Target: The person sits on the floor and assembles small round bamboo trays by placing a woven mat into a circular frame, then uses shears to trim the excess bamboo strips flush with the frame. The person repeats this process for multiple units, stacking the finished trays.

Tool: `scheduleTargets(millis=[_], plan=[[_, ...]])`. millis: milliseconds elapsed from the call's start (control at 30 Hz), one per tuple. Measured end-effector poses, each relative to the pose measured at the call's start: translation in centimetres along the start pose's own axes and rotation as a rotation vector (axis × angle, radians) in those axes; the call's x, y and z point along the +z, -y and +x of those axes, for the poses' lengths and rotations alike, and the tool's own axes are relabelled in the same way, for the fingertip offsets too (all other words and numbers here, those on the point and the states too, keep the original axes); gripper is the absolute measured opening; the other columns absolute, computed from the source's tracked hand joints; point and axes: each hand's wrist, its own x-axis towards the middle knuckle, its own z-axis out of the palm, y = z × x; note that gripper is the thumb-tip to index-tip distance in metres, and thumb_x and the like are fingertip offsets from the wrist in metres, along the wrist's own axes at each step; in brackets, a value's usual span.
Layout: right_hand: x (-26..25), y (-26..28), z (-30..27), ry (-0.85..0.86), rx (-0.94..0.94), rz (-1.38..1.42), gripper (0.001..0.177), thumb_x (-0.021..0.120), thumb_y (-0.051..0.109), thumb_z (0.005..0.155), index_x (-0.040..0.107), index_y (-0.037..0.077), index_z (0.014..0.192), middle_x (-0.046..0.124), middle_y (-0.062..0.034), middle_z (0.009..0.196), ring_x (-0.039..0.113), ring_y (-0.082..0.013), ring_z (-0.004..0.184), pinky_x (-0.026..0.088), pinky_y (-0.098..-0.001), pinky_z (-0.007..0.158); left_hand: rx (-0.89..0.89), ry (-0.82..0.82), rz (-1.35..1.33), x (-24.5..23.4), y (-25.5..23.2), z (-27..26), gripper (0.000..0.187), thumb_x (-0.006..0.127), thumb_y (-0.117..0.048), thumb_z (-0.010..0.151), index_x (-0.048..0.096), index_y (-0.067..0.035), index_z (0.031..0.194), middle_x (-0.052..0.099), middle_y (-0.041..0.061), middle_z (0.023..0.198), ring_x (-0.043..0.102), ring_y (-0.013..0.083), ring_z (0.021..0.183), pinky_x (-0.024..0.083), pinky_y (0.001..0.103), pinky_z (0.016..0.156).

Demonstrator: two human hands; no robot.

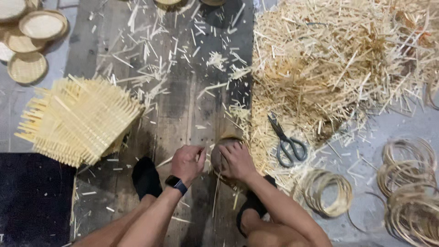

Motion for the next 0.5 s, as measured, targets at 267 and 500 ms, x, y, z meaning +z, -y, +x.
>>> scheduleTargets(millis=[267, 500], plan=[[0.7, -13.8, -6.1, -0.231, 0.954, 0.283, 0.051, 0.078, 0.03, 0.087, 0.062, 0.009, 0.13, 0.059, -0.0162, 0.132, 0.058, -0.0306, 0.122, 0.046, -0.0488, 0.105, -0.311, 0.324, 0.171, 6.5, -4.5, -1.9, 0.098, 0.087, -0.059, 0.075, 0.046, 0.008, 0.133, 0.055, 0.03, 0.128, 0.054, 0.044, 0.117, 0.042, 0.057, 0.097], [7.3, -22.9, -13.3, 0.088, 0.995, 0.11, 0.061, 0.085, 0.025, 0.076, 0.058, 0.001, 0.125, 0.066, -0.0224, 0.116, 0.065, -0.0386, 0.105, 0.052, -0.0476, 0.095, -0.363, 0.45, 0.166, 8.5, -6.2, -1.4, 0.109, 0.089, -0.049, 0.06, 0.038, -0.002, 0.144, 0.053, 0.02, 0.136, 0.045, 0.042, 0.133, 0.035, 0.06, 0.109]])
